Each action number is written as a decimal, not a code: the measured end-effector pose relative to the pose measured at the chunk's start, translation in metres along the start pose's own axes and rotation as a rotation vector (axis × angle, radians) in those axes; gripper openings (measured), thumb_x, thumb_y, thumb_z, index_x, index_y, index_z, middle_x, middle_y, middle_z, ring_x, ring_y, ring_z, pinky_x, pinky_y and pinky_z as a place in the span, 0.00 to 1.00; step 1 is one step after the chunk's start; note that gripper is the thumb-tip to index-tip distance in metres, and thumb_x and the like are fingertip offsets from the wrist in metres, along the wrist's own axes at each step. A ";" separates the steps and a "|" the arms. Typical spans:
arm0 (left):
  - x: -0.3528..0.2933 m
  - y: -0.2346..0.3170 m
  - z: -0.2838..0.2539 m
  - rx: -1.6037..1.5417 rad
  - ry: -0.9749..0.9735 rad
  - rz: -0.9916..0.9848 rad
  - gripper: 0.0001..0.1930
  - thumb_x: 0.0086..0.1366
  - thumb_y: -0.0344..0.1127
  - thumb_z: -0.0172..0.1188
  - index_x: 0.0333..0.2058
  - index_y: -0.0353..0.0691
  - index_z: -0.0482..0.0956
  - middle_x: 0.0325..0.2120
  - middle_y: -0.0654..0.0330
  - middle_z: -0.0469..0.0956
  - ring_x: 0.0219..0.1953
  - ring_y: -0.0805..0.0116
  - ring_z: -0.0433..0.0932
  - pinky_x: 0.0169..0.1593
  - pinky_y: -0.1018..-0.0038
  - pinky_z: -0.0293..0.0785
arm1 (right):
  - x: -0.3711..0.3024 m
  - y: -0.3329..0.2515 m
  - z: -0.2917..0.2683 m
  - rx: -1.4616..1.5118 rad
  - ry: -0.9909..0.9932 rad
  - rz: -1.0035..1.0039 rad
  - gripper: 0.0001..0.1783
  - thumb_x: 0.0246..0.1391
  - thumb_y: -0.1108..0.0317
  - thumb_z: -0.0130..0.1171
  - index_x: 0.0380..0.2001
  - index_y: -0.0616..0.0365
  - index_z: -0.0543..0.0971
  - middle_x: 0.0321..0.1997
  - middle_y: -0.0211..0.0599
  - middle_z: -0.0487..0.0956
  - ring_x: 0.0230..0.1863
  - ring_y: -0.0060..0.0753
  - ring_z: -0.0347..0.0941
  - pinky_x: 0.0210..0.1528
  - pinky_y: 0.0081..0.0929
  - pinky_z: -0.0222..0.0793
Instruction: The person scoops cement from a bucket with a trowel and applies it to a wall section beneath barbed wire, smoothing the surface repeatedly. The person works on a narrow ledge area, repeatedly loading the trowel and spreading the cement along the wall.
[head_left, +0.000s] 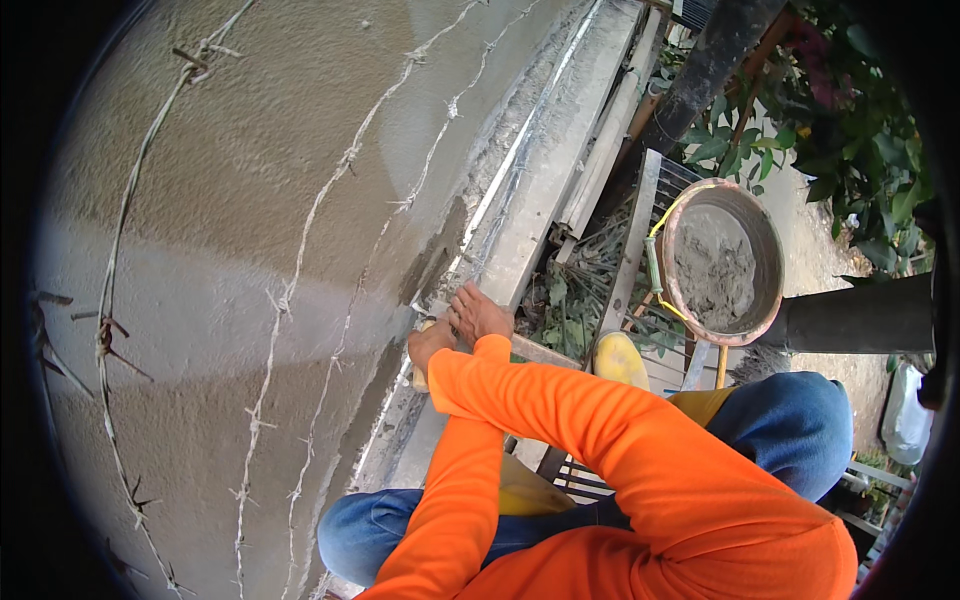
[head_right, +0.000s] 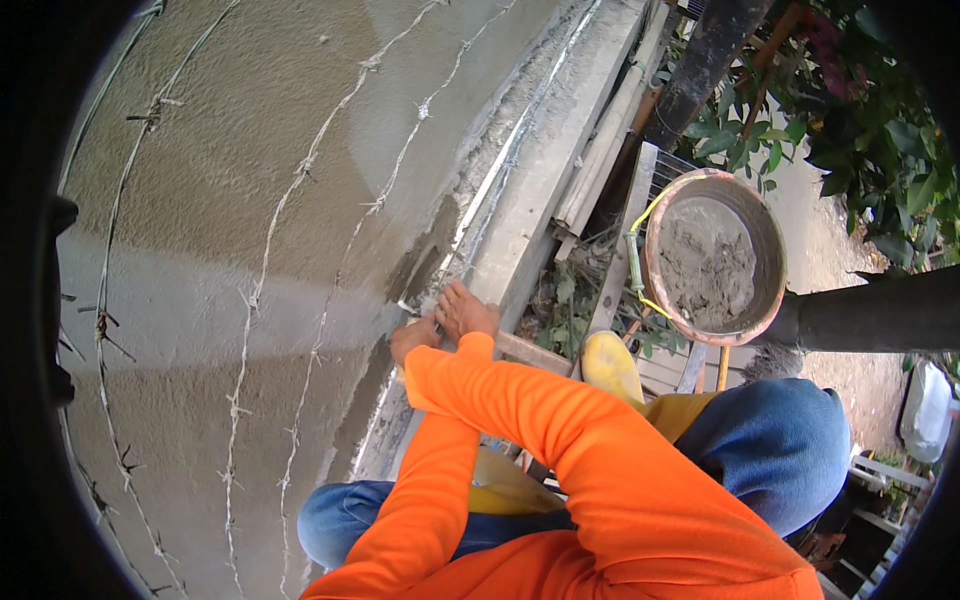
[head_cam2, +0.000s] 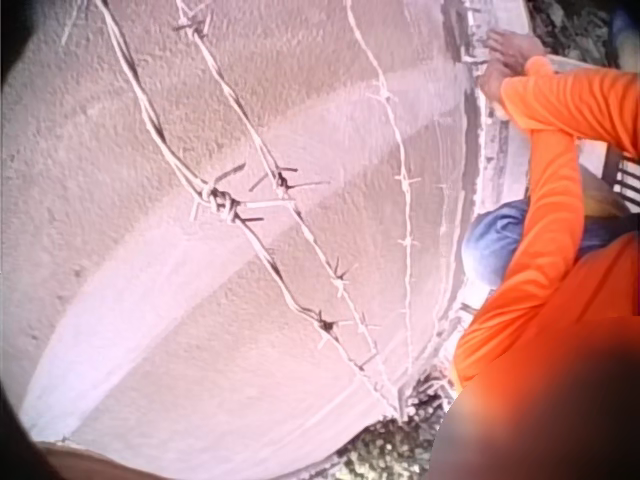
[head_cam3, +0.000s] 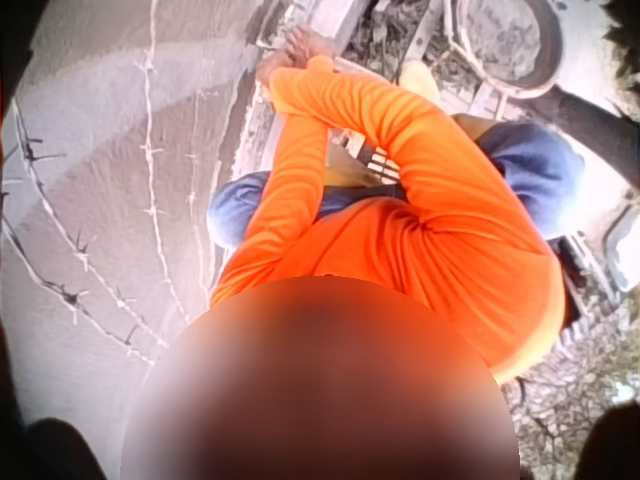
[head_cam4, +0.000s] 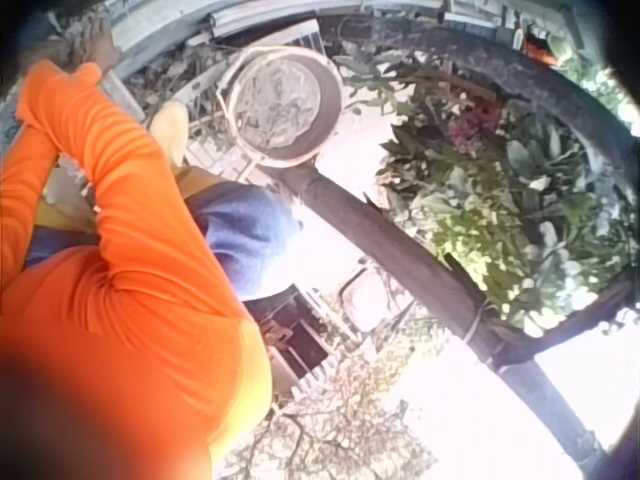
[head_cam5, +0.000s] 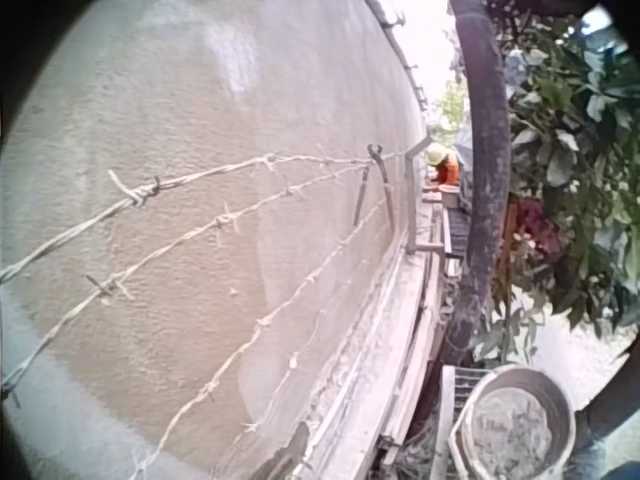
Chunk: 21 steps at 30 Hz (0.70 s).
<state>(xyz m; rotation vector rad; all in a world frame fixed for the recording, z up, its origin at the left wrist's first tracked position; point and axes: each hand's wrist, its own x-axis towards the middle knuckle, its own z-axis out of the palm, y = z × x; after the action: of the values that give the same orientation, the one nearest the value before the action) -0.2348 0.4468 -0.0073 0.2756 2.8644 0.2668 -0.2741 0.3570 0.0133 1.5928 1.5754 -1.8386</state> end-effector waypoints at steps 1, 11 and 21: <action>0.000 0.001 0.000 0.010 0.004 -0.005 0.37 0.51 0.41 0.74 0.58 0.40 0.66 0.56 0.55 0.69 0.64 0.55 0.65 0.70 0.57 0.55 | -0.004 -0.003 -0.002 0.036 -0.051 0.047 0.34 0.52 0.60 0.68 0.61 0.53 0.68 0.57 0.57 0.79 0.59 0.54 0.78 0.60 0.44 0.73; 0.003 0.001 -0.003 0.014 -0.058 -0.021 0.39 0.53 0.44 0.72 0.60 0.40 0.65 0.60 0.53 0.69 0.67 0.54 0.64 0.70 0.55 0.55 | -0.049 -0.027 -0.018 -0.168 0.003 -0.081 0.42 0.55 0.63 0.65 0.70 0.53 0.59 0.58 0.59 0.79 0.60 0.61 0.77 0.63 0.46 0.71; 0.004 0.000 0.003 -0.064 -0.021 -0.018 0.38 0.51 0.39 0.72 0.59 0.38 0.65 0.59 0.50 0.68 0.66 0.49 0.64 0.70 0.54 0.58 | -0.041 -0.002 -0.045 0.207 -0.126 -0.004 0.39 0.59 0.62 0.64 0.68 0.63 0.59 0.61 0.60 0.77 0.60 0.55 0.77 0.64 0.42 0.71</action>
<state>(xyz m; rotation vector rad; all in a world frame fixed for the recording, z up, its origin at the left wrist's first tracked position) -0.2377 0.4481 -0.0106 0.2395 2.8300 0.3490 -0.2350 0.3763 0.0554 1.5206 1.3736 -2.1187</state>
